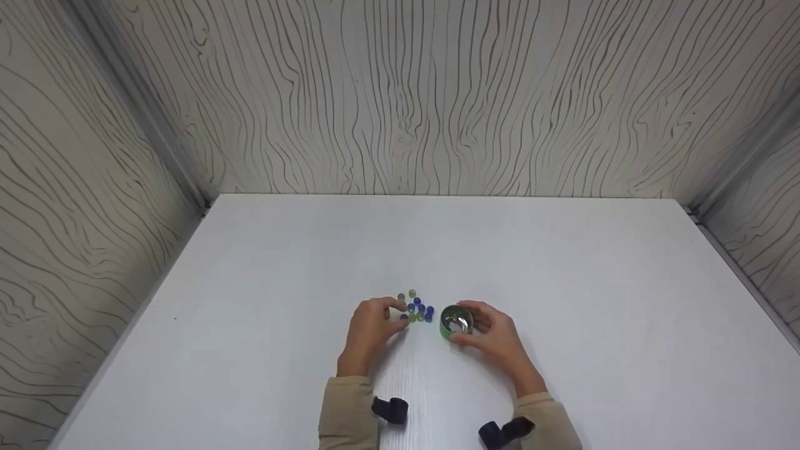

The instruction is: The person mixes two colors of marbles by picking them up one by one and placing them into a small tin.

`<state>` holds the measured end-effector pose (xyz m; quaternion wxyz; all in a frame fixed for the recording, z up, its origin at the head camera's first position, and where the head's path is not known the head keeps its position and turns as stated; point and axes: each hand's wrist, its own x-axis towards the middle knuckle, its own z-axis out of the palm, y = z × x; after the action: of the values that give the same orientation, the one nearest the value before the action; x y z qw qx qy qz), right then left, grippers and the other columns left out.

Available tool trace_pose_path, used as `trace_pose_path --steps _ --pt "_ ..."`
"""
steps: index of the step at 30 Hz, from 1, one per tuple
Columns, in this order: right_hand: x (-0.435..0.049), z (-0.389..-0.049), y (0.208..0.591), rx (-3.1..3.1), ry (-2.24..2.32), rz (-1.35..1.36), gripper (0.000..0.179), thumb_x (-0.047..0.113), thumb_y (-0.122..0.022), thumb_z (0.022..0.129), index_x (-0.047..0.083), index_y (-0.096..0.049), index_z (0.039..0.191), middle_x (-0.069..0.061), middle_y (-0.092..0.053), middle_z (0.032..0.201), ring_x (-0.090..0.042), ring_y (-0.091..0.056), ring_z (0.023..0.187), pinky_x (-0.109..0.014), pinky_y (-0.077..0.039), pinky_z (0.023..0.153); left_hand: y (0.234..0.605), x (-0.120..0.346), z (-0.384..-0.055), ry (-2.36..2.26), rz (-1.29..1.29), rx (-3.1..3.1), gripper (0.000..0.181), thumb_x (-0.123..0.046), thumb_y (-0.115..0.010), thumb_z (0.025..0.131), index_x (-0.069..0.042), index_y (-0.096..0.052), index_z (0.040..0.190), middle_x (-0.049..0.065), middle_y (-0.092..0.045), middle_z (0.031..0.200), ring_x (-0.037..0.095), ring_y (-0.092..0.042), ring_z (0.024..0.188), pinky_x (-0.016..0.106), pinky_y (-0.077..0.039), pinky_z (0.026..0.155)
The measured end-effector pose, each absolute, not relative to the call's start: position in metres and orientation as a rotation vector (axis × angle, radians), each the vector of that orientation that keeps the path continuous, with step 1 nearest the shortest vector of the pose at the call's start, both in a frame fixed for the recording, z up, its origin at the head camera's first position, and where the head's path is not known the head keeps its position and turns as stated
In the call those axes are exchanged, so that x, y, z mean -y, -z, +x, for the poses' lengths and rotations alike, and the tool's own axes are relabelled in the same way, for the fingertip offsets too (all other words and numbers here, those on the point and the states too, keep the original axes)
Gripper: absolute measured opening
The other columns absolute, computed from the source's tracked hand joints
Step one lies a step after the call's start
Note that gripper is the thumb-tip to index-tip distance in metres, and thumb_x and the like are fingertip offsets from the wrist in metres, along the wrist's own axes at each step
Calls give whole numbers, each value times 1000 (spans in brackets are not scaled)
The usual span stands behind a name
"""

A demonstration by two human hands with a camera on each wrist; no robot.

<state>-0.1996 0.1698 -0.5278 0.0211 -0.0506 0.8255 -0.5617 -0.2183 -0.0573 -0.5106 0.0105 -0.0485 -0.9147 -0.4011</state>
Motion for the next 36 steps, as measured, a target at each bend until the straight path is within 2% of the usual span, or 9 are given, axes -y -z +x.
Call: trace_pose_path --steps 16,23,32,36 --pt "-169 -199 528 -2561 1742 -118 63 14 -84 70 3 -59 127 -19 -62 130 -33 -57 126 -35 -46 103 513 56 -217 1214 -104 2907 19 -8 -75 78 -9 -75 97 4 -66 79 11 -45 67 21 -35 58" --pt "-168 -199 529 -2560 1744 -123 62 13 -84 70 3 -59 127 -20 -61 131 -33 -57 126 -35 -46 103 515 57 -217 1221 -72 2910 17 -9 -75 78 -11 -75 95 4 -64 76 11 -45 66 23 -36 59" --pt "-168 -199 529 -2561 1743 -115 62 14 -84 70 4 -59 126 -19 -61 130 -34 -57 126 -36 -46 103 515 57 -216 1201 -80 2903 16 -8 -75 79 -10 -75 95 6 -68 82 13 -50 71 27 -42 66" --pt "-168 -200 530 -2568 1741 -111 62 15 -85 70 4 -59 126 -19 -62 130 -34 -58 125 -34 -47 103 514 57 -216 1203 -77 2903 15 -9 -74 79 -10 -75 95 5 -66 80 13 -49 70 27 -41 65"
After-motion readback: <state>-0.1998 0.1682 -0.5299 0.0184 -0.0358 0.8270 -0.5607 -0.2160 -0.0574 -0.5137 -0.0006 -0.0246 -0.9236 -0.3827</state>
